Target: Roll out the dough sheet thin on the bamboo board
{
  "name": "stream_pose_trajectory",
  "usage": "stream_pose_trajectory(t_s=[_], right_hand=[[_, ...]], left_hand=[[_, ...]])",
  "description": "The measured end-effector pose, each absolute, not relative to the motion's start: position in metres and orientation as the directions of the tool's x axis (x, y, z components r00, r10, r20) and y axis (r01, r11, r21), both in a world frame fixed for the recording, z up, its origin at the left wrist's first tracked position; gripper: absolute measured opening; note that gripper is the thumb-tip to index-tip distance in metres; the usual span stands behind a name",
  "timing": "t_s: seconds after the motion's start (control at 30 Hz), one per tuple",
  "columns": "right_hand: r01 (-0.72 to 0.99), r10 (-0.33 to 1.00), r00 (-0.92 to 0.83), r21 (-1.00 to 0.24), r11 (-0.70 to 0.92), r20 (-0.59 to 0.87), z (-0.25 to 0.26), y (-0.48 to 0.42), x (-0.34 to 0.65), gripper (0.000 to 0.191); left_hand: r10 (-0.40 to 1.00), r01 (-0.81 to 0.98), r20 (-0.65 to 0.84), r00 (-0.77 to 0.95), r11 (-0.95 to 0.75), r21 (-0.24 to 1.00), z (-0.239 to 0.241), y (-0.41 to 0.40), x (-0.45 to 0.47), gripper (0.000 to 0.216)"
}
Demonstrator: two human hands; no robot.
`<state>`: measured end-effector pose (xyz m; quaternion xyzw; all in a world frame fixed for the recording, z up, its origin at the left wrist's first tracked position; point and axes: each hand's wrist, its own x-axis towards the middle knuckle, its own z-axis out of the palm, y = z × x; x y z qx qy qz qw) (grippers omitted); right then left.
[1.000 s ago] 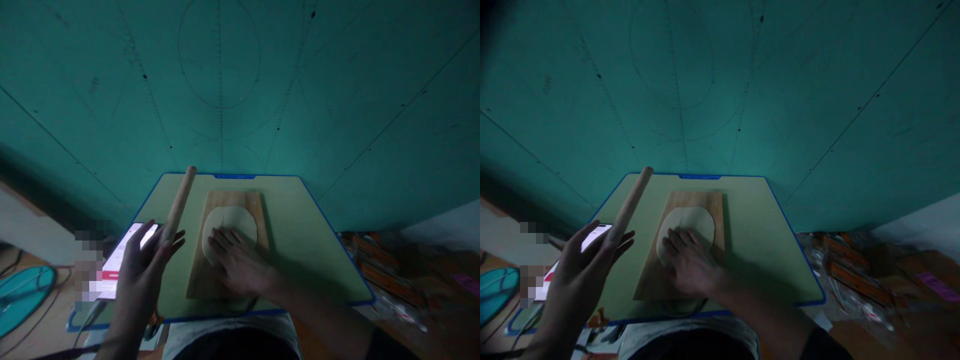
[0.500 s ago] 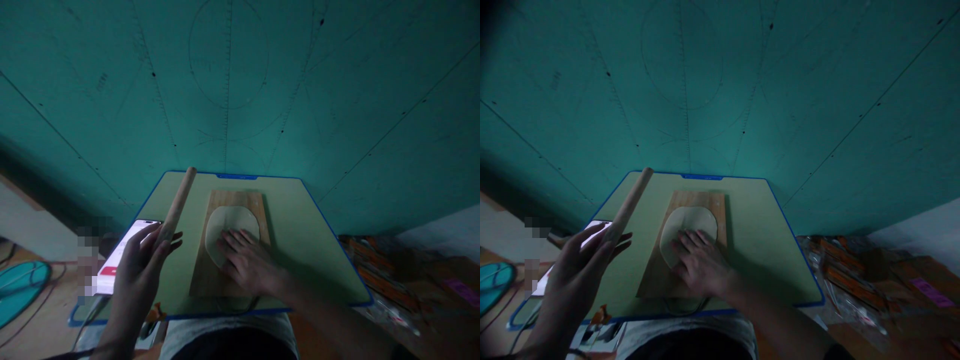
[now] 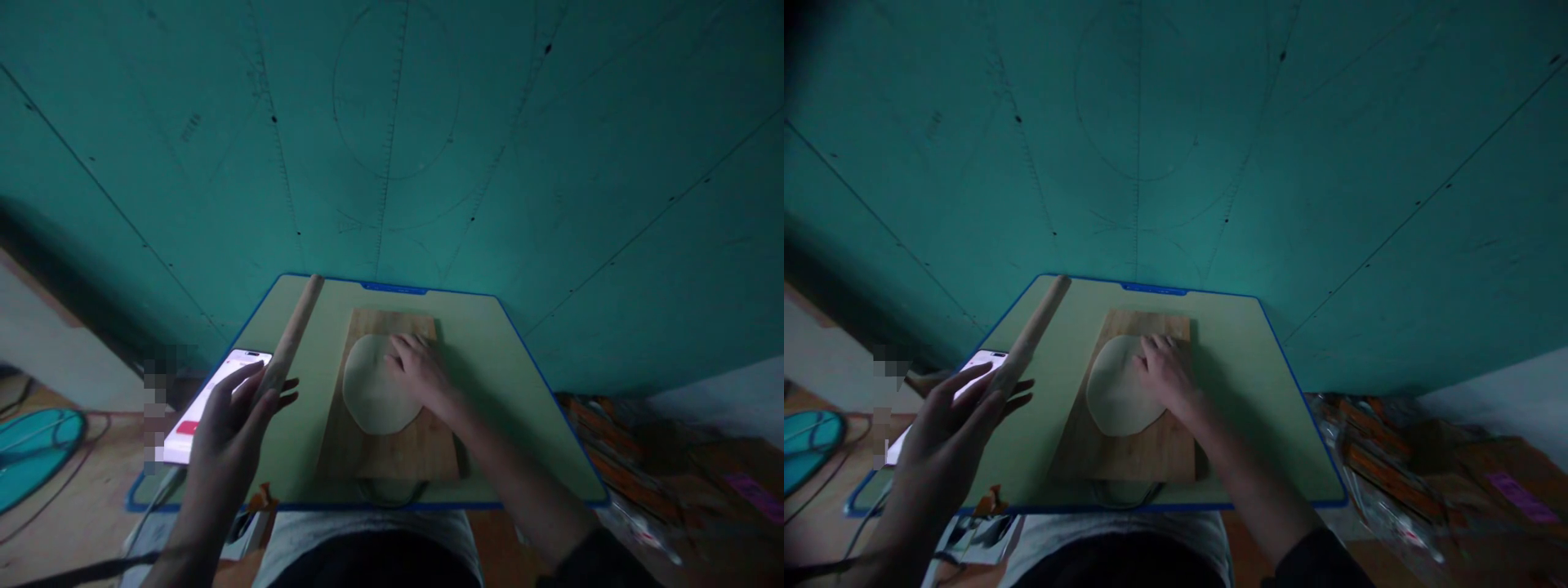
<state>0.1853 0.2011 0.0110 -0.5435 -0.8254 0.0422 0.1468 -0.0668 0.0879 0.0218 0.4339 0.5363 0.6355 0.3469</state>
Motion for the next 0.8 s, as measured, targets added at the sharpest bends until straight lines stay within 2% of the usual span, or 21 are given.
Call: stream_pose_trajectory(t_s=[0.13,0.3,0.5,0.8], right_hand=[[0.942,0.945,-0.259,-0.163,0.293,0.202,0.017,0.209,0.181,0.031],[0.947,0.934,-0.268,-0.112,0.3,0.234,0.017,0.216,0.18,0.027],[0.939,0.916,-0.252,-0.151,0.31,0.312,0.01,0.22,0.183,0.018],[0.92,0.911,-0.23,-0.228,0.318,0.343,0.004,0.224,0.189,0.021]], left_hand=[[0.913,0.019,0.154,-0.378,-0.159,0.987,0.021,0.09,-0.065,0.046],[0.921,-0.008,0.114,-0.372,-0.127,0.992,0.033,0.095,-0.065,0.05],[0.923,-0.026,0.078,-0.377,-0.094,0.995,0.039,0.108,-0.064,0.046],[0.925,-0.033,0.035,-0.378,-0.051,0.998,0.042,0.111,-0.057,0.049]])
